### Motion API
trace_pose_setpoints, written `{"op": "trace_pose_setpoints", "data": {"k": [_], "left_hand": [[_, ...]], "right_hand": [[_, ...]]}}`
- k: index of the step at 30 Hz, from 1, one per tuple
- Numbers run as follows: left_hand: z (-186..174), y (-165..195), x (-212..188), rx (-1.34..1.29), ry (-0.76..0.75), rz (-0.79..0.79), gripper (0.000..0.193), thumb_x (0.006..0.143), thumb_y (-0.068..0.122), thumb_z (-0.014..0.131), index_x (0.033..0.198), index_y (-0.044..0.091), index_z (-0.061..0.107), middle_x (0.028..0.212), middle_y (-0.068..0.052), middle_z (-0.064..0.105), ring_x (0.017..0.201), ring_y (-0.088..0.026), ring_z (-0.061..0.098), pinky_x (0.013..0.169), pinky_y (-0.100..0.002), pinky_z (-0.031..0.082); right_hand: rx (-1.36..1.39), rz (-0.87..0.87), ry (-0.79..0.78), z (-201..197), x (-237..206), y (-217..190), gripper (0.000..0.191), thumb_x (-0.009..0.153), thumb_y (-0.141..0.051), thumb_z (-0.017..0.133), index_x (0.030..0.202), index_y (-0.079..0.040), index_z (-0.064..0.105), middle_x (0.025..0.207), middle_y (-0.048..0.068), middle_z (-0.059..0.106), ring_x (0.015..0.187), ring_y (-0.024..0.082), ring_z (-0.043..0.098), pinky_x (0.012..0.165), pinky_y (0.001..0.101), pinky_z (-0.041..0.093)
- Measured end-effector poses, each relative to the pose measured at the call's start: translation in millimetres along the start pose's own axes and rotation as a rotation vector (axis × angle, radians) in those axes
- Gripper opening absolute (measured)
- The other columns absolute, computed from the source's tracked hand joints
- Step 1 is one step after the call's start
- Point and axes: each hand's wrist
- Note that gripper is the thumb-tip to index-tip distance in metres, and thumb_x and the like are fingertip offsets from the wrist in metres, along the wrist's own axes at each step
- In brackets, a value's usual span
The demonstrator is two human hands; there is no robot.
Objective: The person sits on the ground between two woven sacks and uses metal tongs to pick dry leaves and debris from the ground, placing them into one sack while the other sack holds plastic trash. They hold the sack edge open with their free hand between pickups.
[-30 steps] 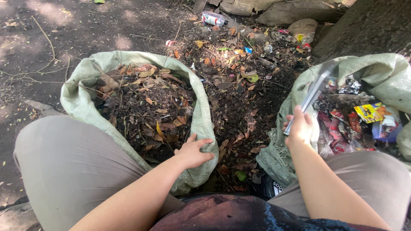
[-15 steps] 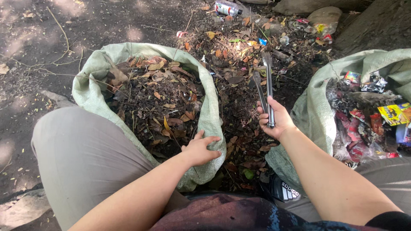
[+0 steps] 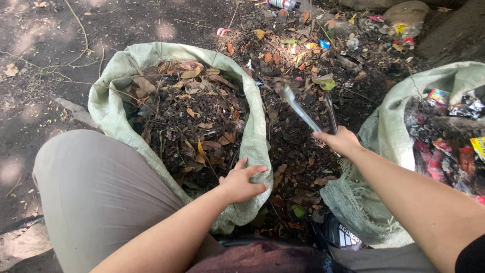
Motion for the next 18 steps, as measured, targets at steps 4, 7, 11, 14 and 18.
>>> {"op": "trace_pose_setpoints", "data": {"k": [4,7,11,14,18], "left_hand": [[-2.9,4.3,-0.9,-0.033,-0.019,-0.002,0.072,0.075,0.056,0.073,0.144,0.047,0.054,0.171,-0.011,0.011,0.153,-0.039,0.027,0.119,-0.070,0.015],[-7.0,6.1,1.6,-0.047,-0.060,-0.036,0.071,0.078,0.055,0.071,0.145,0.046,0.052,0.172,-0.011,0.009,0.153,-0.041,0.025,0.119,-0.071,0.011],[-10.6,4.8,5.3,-0.107,-0.053,-0.059,0.070,0.075,0.052,0.072,0.144,0.046,0.056,0.172,-0.011,0.011,0.152,-0.041,0.027,0.119,-0.070,0.013],[-9.3,3.3,7.7,-0.122,-0.062,-0.068,0.070,0.075,0.053,0.072,0.143,0.046,0.056,0.171,-0.011,0.012,0.152,-0.040,0.030,0.119,-0.070,0.015],[-8.2,0.9,10.5,-0.117,-0.069,-0.070,0.071,0.075,0.055,0.072,0.143,0.046,0.056,0.171,-0.011,0.012,0.151,-0.040,0.031,0.119,-0.069,0.015]], "right_hand": [[-0.234,-0.116,0.048,1.1,22.5,-10.2,0.111,0.063,-0.077,0.082,0.128,0.008,0.054,0.121,0.027,0.069,0.111,0.037,0.069,0.096,0.0410,0.054],[-0.323,-0.058,0.002,11.3,45.3,-40.1,0.111,0.066,-0.078,0.081,0.128,0.010,0.054,0.120,0.026,0.071,0.112,0.036,0.071,0.095,0.0398,0.056],[-0.389,0.008,-0.070,17.2,70.9,-79.9,0.087,0.075,-0.075,0.072,0.115,0.002,0.072,0.103,0.016,0.078,0.099,0.027,0.075,0.091,0.0383,0.057],[-0.358,-0.002,-0.105,19.0,79.7,-84.4,0.070,0.084,-0.067,0.069,0.111,-0.003,0.078,0.086,0.010,0.080,0.083,0.021,0.077,0.084,0.0374,0.059],[-0.208,-0.035,-0.071,28.7,67.1,-68.7,0.046,0.094,-0.052,0.068,0.117,-0.012,0.073,0.082,0.007,0.077,0.072,0.018,0.075,0.072,0.0356,0.059]]}}
Point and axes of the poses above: each hand's wrist, its own x-axis towards the middle knuckle, its own z-axis out of the palm, y = z × x
